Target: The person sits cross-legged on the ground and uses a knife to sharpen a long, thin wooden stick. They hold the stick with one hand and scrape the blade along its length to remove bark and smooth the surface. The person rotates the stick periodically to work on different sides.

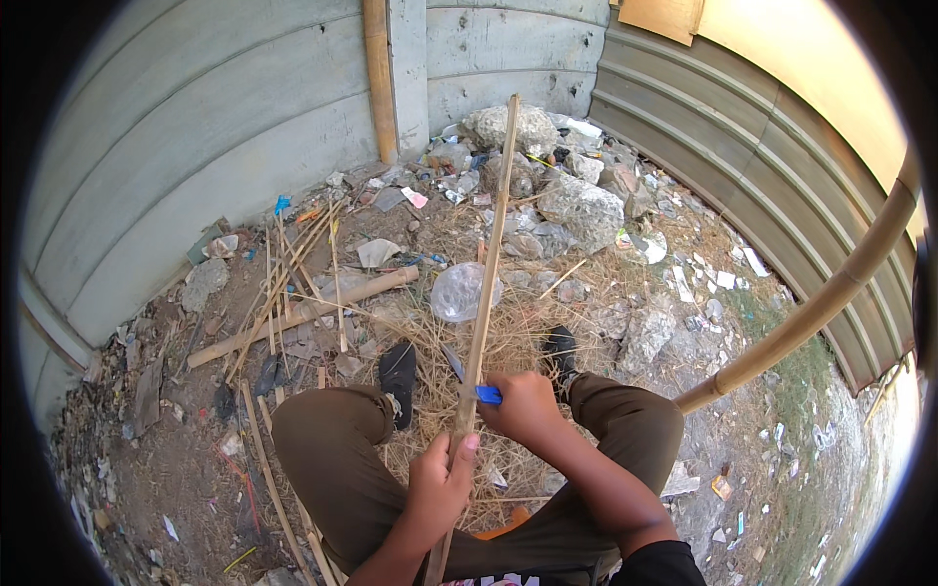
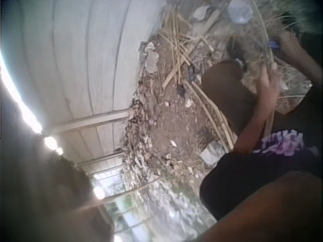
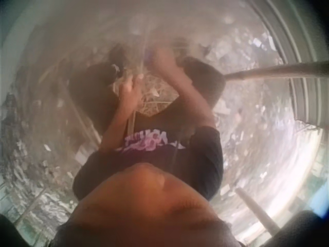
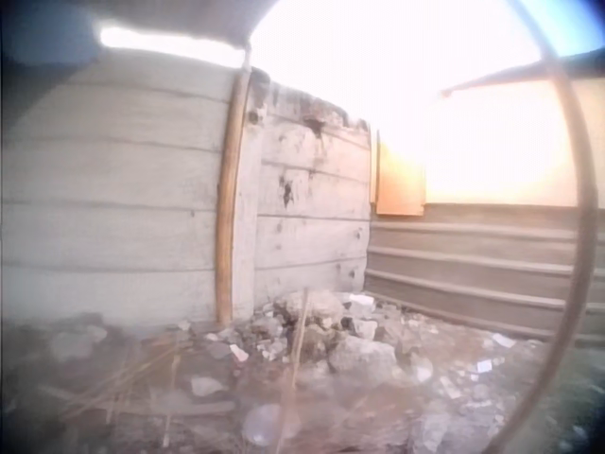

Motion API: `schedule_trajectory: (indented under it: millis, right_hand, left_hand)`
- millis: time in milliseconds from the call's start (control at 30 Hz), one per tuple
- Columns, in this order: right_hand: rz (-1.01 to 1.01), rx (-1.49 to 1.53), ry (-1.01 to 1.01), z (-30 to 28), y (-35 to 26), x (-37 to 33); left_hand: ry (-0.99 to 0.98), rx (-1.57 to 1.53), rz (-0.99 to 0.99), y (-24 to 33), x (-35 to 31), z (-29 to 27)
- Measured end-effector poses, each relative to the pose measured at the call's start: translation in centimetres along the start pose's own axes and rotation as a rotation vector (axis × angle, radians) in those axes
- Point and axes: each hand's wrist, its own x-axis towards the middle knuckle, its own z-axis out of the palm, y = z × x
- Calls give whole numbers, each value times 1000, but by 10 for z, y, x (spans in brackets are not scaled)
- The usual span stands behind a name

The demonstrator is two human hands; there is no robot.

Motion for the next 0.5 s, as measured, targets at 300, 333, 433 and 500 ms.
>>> schedule_trajectory:
  millis: [300, 333, 433, 500]
  right_hand:
    - [29, -75, -17, 18, -5, -1]
    - [22, -70, 3, 18, -3, 0]
    - [0, -77, 32, 19, 1, 0]
    - [-3, -87, 85, 25, 4, 2]
  left_hand:
    - [79, 130, -3, 3, 0, -9]
    - [82, 155, 59, -7, 0, -8]
    - [77, 214, 116, -10, 2, -7]
    - [97, 274, 147, -7, -1, -6]
